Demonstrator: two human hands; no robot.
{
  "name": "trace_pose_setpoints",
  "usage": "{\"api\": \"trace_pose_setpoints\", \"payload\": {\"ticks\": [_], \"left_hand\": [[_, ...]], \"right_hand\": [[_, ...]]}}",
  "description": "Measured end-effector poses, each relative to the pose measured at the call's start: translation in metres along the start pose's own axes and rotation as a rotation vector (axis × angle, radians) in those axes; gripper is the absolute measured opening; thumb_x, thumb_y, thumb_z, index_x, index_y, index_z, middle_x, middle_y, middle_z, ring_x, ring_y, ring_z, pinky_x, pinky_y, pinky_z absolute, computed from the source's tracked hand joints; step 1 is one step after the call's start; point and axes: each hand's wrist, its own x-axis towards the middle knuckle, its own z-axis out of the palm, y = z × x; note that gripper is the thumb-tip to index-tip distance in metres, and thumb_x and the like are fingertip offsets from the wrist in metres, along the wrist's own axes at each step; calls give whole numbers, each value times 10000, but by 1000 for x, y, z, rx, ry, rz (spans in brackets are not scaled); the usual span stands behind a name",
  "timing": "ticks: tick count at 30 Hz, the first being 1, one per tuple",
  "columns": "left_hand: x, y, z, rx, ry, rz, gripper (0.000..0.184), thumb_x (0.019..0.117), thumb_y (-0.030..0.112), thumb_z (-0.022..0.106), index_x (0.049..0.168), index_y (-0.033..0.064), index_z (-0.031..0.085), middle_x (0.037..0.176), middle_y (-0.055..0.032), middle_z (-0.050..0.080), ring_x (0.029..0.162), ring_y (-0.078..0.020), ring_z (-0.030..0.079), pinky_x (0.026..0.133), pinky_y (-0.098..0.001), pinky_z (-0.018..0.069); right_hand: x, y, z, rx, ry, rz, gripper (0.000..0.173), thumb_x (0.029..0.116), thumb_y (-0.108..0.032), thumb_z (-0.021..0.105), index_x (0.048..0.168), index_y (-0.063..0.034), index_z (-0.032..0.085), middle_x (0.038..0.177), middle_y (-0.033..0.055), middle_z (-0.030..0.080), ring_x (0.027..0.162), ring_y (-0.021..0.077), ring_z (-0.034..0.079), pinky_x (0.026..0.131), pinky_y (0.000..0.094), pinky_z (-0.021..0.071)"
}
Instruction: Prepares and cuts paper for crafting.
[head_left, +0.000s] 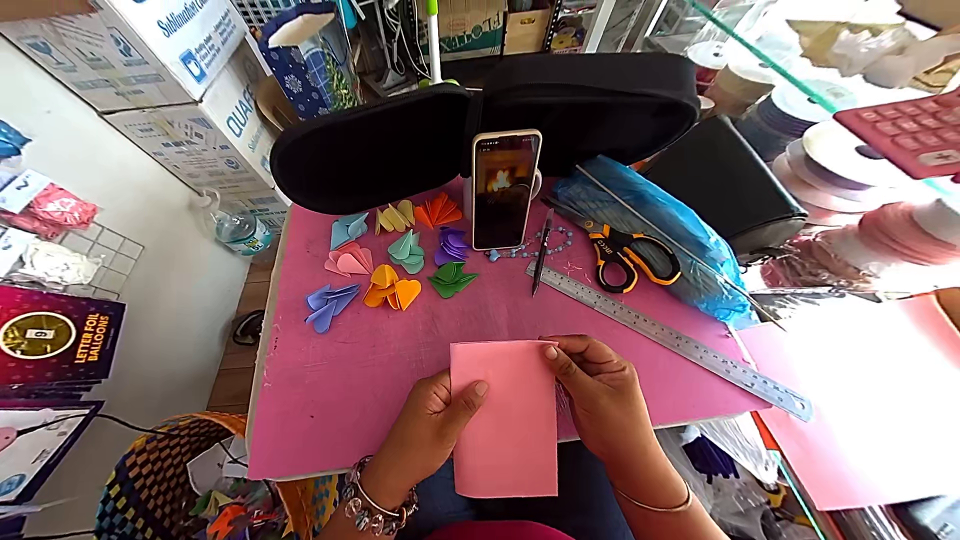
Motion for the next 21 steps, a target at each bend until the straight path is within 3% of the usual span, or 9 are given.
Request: {"api": "trace_pose_setpoints", "payload": {"ticks": [5,9,15,18,20,21], "left_hand": [[-2,-1,8,3,144,62,177,1061,111,521,1082,30,677,876,-9,754,766,-79,738,713,-246,627],[-3,-1,8,52,207,91,207,1065,126,515,1028,38,699,827,4,745,718,-64,724,676,-227,618],[-3,5,0,111,169,70,209,1056,137,535,989,50,713,797,15,735,694,-54,713,652,-214,608],[2,14,-9,171,107,69,211,1054,156,546,958,66,711,782,35,724,689,-32,701,644,-203,597],[6,25,-17,263,47,49,216,1047,184,566,916,81,703,748,59,699,666,1,674,623,-173,570],[8,31,-21,328,-7,27,231,1045,211,574,891,89,696,723,73,674,646,24,644,604,-152,541]], "right_hand": [[-3,-1,2,43,31,34,82,955,-42,683,972,-63,760,901,20,764,780,57,720,724,211,612],[-6,0,3,89,23,68,91,963,-52,672,960,-72,761,898,32,761,777,72,722,721,229,617],[-9,-5,3,173,6,137,148,975,-54,617,905,-86,744,834,33,739,725,71,705,691,232,610],[-6,-7,-5,64,-77,139,141,978,-54,597,914,-96,715,818,-7,718,724,43,679,694,202,584],[0,-13,-16,-158,-204,74,87,967,-95,625,1001,-96,706,918,-39,723,825,29,678,746,189,570],[3,-18,-20,-282,-262,30,160,959,-155,651,1092,-85,707,1046,-22,731,940,49,683,810,209,571]]}}
